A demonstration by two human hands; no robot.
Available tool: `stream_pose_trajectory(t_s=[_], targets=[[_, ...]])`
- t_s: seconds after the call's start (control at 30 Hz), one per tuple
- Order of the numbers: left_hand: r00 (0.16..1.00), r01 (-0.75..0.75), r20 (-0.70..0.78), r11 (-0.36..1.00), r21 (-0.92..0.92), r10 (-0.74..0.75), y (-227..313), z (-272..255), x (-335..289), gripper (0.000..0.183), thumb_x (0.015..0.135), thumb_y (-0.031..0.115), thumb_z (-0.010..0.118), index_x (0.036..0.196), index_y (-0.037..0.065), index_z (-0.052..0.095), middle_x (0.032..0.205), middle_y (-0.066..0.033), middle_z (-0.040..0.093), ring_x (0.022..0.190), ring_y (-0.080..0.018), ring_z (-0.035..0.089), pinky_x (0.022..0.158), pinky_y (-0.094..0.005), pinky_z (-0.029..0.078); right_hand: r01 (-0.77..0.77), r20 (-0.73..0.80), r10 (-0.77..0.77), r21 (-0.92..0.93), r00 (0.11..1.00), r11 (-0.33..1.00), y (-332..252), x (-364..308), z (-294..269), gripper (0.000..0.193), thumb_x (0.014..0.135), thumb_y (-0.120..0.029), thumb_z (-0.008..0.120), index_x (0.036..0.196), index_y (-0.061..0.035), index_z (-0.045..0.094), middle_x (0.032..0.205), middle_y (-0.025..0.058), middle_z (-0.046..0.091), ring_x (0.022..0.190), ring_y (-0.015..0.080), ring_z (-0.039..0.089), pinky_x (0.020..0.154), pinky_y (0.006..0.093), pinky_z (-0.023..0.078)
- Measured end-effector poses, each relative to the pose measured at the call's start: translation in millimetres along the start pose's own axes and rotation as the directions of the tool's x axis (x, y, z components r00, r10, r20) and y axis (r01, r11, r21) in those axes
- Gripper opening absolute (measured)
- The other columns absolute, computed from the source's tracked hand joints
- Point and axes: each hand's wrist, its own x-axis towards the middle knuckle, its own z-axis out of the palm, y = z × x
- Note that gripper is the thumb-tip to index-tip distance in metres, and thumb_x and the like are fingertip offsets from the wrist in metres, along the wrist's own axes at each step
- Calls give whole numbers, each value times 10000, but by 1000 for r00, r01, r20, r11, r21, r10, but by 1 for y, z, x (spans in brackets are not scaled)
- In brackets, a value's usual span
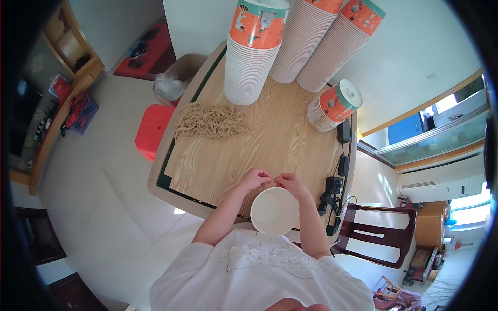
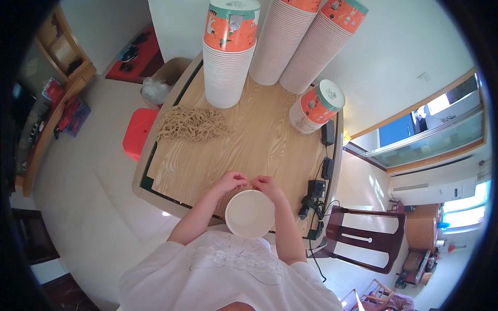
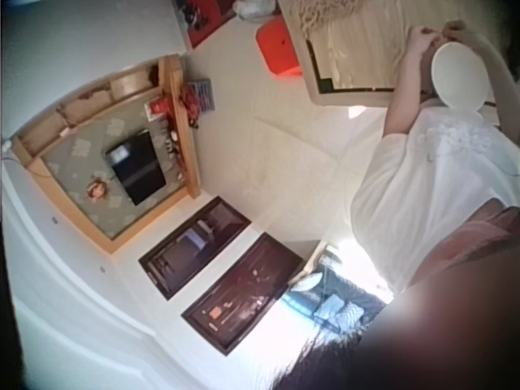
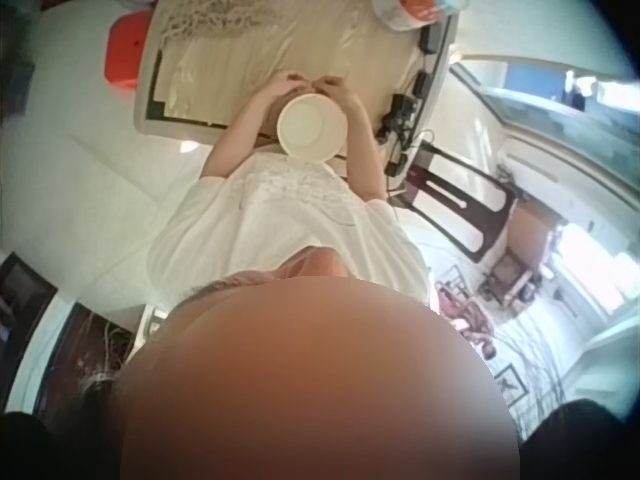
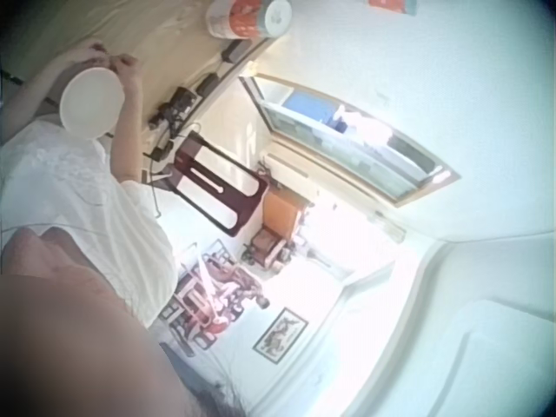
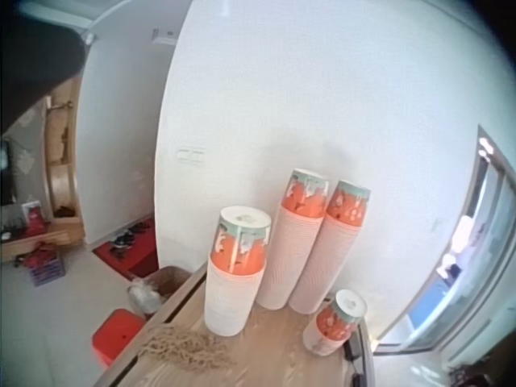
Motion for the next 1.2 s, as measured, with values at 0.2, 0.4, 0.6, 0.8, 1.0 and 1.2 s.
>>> stream_pose_trajectory(t_s=[0.2,0.4,0.6,0.8,1.0,1.2], targets=[[998,-45,-33,998,-33,44,4,4,0,88,761,32,587,841,1,599,742,-64,617,633,-103,561,534,-229,449,-62,10,63,-113,998,992,-7,1,3,143,809,-152,575,785,-13,601,678,13,572,593,68,513,529,195,407],[971,-193,-173,968,-159,165,-10,-3,5,69,736,-11,589,801,14,584,742,-65,615,637,-99,560,531,-219,440,-23,53,27,-75,998,997,-8,-1,2,137,802,-146,594,802,-8,600,686,12,577,600,68,523,527,197,417],[960,-226,-118,950,216,255,-11,-3,6,75,717,25,621,787,8,639,748,-61,631,675,-103,571,616,-242,465,1,59,3,-78,998,997,-3,0,0,133,805,-140,598,822,-8,595,694,10,577,606,64,520,527,195,418],[977,-200,-50,969,148,209,-5,1,2,167,754,114,631,880,5,650,791,-68,641,725,-114,583,666,-245,463,33,31,-30,-79,999,996,-4,0,3,149,788,-163,615,772,-15,604,646,-7,557,579,69,495,513,216,403],[991,-104,-63,967,231,122,-9,0,7,184,778,136,608,893,-3,644,827,-82,646,747,-121,589,683,-253,465,2,50,1,-65,999,998,-2,3,-1,107,790,-117,615,800,-15,585,700,5,576,619,69,521,544,200,421],[953,-253,-118,946,203,280,-12,5,11,174,783,122,594,894,-3,643,789,-80,647,733,-123,590,678,-256,463,-8,20,11,-157,1000,988,-5,0,2,109,786,-119,606,801,-12,593,709,20,591,632,79,532,570,213,436]])
